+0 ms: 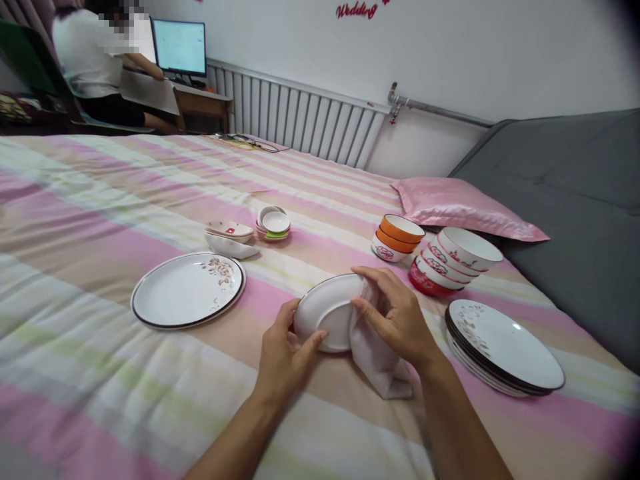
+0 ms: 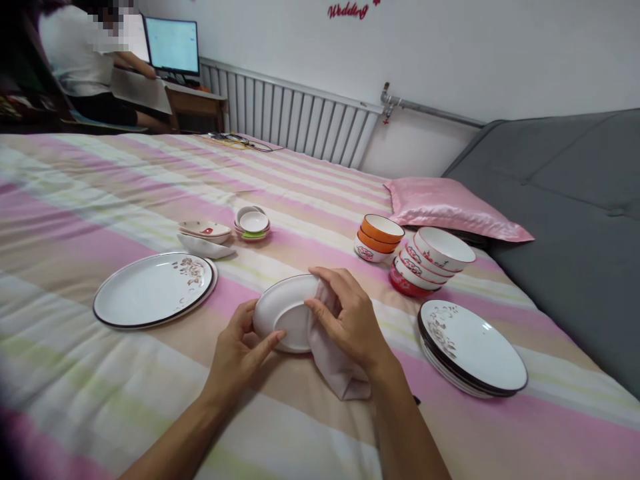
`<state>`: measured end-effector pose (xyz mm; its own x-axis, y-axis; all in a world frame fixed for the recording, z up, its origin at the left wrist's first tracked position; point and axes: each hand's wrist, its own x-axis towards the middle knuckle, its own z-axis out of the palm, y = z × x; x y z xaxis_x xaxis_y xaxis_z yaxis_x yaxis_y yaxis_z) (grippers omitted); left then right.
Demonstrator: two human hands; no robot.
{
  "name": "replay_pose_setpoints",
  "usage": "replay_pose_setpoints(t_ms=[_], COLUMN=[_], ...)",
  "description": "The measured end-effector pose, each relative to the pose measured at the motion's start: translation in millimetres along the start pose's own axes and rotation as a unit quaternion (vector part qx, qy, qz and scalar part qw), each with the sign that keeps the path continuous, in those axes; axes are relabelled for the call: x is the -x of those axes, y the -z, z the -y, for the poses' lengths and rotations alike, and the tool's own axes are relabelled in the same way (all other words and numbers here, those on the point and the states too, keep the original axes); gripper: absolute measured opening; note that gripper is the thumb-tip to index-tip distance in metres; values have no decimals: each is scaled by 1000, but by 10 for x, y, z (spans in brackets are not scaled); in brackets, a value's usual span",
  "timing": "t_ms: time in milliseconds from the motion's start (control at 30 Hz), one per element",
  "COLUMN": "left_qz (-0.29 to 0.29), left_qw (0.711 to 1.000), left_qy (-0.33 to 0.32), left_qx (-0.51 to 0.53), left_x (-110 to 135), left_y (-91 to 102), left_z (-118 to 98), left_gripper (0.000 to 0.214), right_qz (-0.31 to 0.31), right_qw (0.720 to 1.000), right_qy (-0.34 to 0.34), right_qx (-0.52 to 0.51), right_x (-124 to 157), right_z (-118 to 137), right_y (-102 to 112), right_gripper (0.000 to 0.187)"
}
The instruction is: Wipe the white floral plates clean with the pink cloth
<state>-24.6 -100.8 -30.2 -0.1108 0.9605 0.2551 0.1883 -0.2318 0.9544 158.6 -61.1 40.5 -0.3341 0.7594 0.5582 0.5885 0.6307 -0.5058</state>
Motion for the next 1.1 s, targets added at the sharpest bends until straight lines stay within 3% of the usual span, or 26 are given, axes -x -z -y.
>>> replay_pose_setpoints(t_ms=[467,667,1100], left_qz=[-5,-3,-6], left_qw=[999,999,999], left_qy=[30,34,36], left_qx=[13,28,27], left_x=[-28,-28,-32], left_y=[-22,-19,-14], left_z=[42,25,27], left_gripper=[42,41,42], right_qz=[79,64,68], right_qw=[987,988,984], right_qy=[-108,-88,-109], right_qx=[-89,-106,-122], right_x=[19,45,59], right_z=[-186,-180,-223], right_y=[122,115,115], right_gripper=[42,48,44])
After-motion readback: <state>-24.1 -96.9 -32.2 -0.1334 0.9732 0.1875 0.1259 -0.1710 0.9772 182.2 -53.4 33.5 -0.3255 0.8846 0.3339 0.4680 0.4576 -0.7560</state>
